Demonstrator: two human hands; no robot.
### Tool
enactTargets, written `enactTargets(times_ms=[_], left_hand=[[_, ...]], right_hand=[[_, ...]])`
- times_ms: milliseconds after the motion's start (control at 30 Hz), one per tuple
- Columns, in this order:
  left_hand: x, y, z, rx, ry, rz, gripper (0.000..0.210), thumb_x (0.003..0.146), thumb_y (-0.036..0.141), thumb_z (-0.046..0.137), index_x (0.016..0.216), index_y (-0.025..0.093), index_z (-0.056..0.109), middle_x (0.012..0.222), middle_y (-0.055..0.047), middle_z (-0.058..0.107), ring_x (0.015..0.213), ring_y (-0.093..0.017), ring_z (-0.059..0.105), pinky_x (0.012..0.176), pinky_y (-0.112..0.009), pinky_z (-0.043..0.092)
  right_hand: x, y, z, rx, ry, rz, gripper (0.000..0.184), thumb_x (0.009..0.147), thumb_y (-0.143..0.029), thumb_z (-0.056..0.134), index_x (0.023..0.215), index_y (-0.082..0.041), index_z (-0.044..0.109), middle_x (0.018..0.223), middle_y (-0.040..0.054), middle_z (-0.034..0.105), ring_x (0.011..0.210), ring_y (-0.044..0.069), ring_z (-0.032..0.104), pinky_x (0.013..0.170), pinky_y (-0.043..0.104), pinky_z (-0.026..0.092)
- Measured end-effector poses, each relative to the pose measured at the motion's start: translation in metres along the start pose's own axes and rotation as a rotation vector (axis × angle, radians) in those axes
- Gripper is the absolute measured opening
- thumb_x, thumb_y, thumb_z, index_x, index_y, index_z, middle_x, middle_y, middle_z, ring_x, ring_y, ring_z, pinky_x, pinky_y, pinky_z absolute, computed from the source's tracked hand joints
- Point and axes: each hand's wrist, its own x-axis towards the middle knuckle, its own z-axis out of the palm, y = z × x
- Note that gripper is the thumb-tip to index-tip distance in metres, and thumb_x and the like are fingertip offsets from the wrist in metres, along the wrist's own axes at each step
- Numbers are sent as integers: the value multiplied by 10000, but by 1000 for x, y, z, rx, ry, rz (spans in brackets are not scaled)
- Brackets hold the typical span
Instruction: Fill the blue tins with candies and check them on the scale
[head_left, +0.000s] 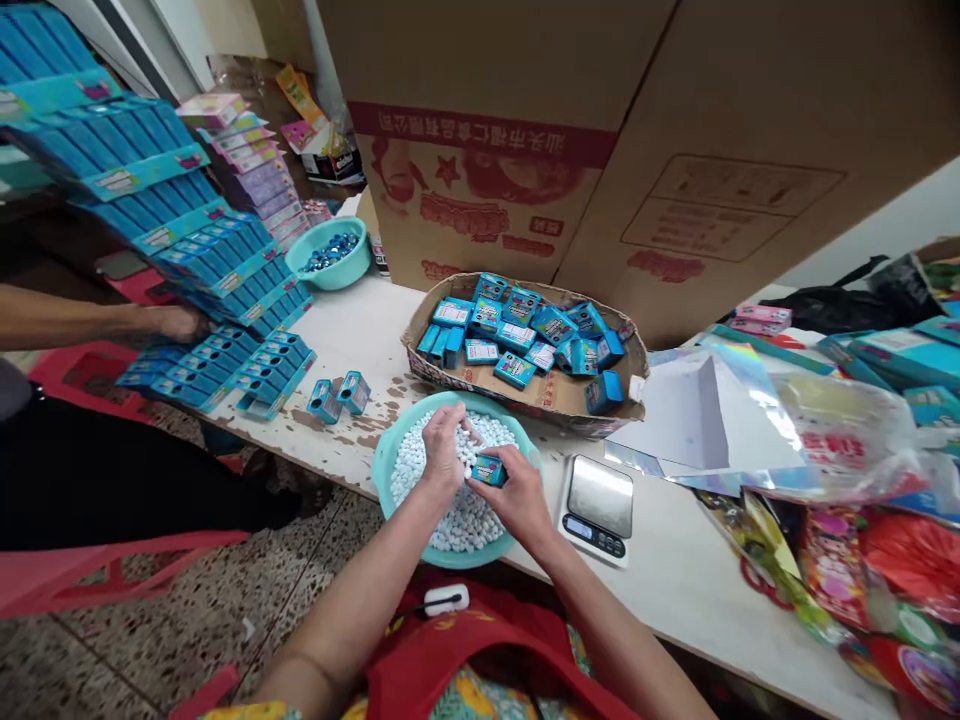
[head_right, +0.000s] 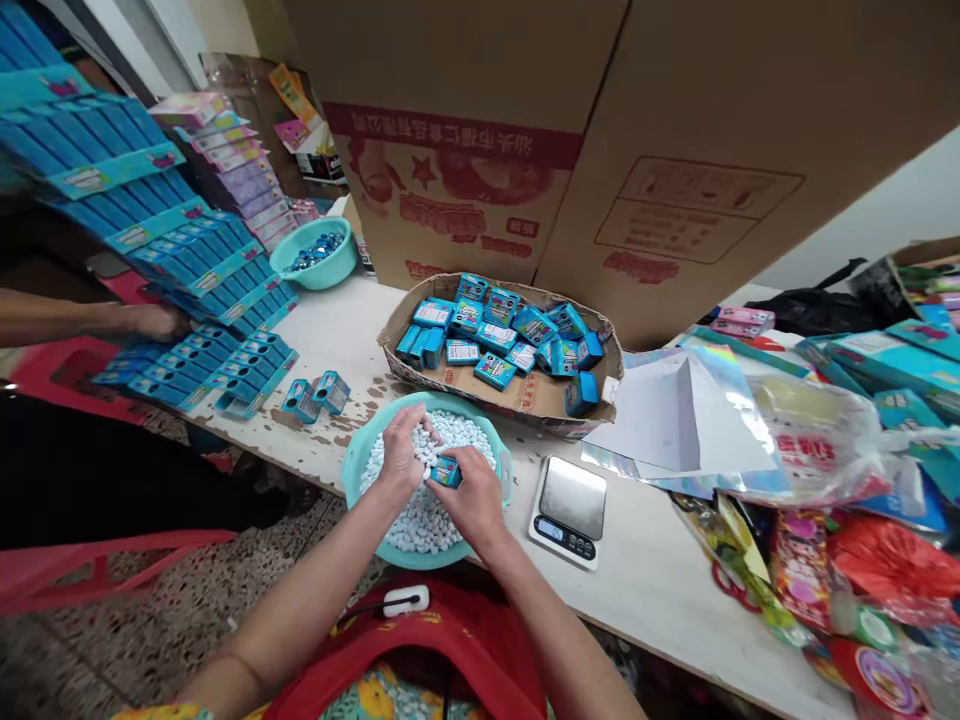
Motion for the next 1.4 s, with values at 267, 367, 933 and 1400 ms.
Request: enactTargets(times_ms=[267, 367, 933, 1400], left_hand=[[0, 3, 6, -46, -1, -73, 369, 726, 481, 637, 611, 177, 462, 479, 33, 495, 442, -110, 508, 499, -240, 394], [0, 6, 6, -17, 19, -62, 384, 737, 480, 632, 576, 174, 466, 456, 25, 494, 440, -106, 495, 525, -245, 400], [-3, 16, 23, -122, 5, -30, 381, 741, 486, 639, 592, 172, 482, 461, 36, 464, 413, -82, 441, 478, -222, 368], [-1, 18, 25, -159, -77, -44, 348, 765, 461, 621, 640, 171, 477, 477, 42, 462, 424, -76, 443, 474, -211, 347]], right_hand=[[5, 7, -3, 70, -2, 66, 385, 675, -456, 721, 961, -210, 648, 937, 56, 665, 871, 243, 618, 804, 367, 471], [4, 6, -2, 100, -13, 64, 396, 672, -460, 724, 964, -202, 652, 940, 61, 660, 874, 242, 617, 809, 361, 466], [8, 0, -12, 140, 6, 178, 403, 669, -445, 719, 973, -190, 650, 923, 60, 680, 852, 234, 623, 785, 353, 478], [13, -5, -19, 116, -3, 153, 377, 644, -404, 743, 947, -194, 662, 915, 62, 679, 818, 238, 621, 744, 354, 487]])
